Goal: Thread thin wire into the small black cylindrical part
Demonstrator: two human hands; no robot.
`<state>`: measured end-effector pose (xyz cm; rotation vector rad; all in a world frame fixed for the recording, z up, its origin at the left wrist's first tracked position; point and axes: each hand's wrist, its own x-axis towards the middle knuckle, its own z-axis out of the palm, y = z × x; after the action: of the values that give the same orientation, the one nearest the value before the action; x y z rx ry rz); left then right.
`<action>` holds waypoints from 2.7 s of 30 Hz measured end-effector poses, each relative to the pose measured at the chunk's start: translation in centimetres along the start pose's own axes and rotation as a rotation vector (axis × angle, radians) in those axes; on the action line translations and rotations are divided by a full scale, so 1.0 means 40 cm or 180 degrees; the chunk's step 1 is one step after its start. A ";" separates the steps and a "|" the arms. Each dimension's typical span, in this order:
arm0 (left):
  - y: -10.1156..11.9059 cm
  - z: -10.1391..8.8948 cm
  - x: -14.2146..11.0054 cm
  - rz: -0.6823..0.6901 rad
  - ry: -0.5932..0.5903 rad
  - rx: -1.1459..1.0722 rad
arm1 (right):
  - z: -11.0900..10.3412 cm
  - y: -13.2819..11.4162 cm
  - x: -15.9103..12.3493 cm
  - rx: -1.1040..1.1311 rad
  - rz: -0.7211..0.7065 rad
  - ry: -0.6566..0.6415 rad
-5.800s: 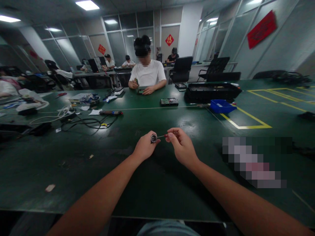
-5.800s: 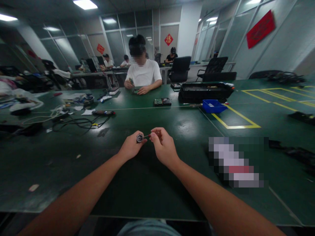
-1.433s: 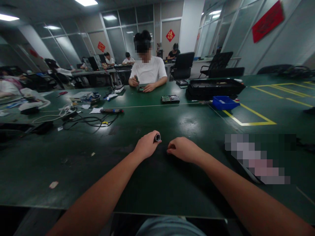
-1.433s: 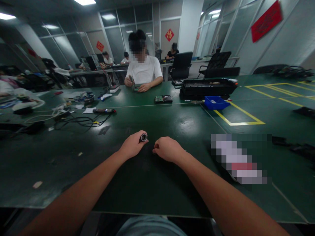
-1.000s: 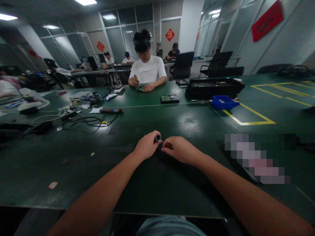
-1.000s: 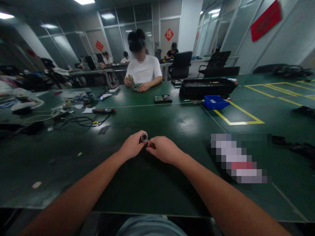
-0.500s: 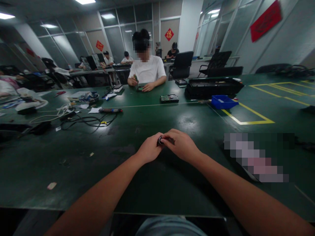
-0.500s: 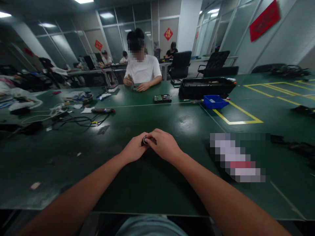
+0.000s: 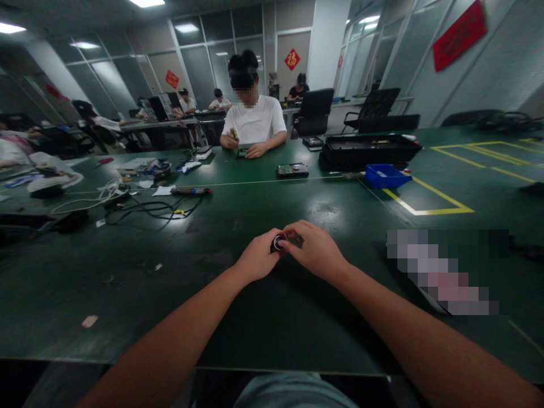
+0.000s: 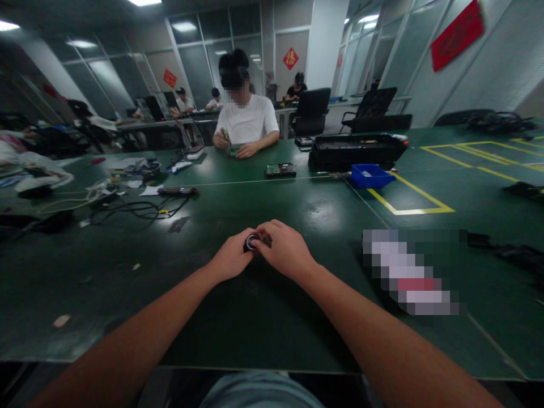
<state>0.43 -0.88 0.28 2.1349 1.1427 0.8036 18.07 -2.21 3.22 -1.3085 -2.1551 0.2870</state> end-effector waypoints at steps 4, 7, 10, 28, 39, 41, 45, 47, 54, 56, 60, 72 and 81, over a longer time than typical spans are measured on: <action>-0.002 0.000 -0.001 0.0059 -0.0089 0.0253 | 0.003 0.003 0.001 -0.0008 0.0092 -0.0044; 0.001 -0.001 -0.001 0.0043 -0.0130 0.0316 | 0.003 0.001 -0.001 0.0040 0.0147 -0.0051; 0.002 -0.003 0.000 -0.0045 -0.0064 0.0257 | 0.001 -0.002 -0.004 0.0175 0.0157 0.0049; -0.036 -0.006 0.009 -0.0536 0.0706 -0.0136 | -0.023 -0.021 -0.028 0.1333 0.0206 0.1295; -0.032 -0.005 0.007 -0.0485 0.0611 -0.0137 | -0.011 -0.021 -0.021 0.1076 0.0206 0.0996; -0.034 -0.006 0.007 -0.0494 0.0627 -0.0130 | -0.016 -0.023 -0.020 0.0906 0.0191 0.1012; -0.035 -0.007 0.006 -0.0452 0.0615 -0.0104 | -0.023 -0.024 -0.020 0.0554 0.0212 0.1076; -0.033 -0.008 0.006 -0.0404 0.0628 -0.0050 | -0.023 -0.022 -0.020 0.0439 0.0274 0.1071; -0.029 -0.015 0.007 -0.0356 0.0582 0.0127 | -0.018 -0.019 -0.023 0.0248 0.0112 0.1020; -0.032 -0.015 0.007 -0.0327 0.0564 0.0159 | -0.019 -0.019 -0.024 0.0244 -0.0015 0.0953; -0.043 -0.013 0.008 -0.0231 0.0612 0.0199 | -0.023 -0.017 -0.023 0.0515 -0.0485 0.0823; -0.044 -0.014 0.006 -0.0221 0.0501 0.0360 | -0.010 -0.019 -0.025 0.1082 -0.0194 0.0718; -0.031 -0.018 0.010 -0.0056 0.0396 0.0463 | 0.024 0.015 0.012 0.3041 0.1028 0.1162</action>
<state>-0.53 0.19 -0.04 2.2149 1.3185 0.8798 17.77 -1.38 2.35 -0.9983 -1.2045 0.9766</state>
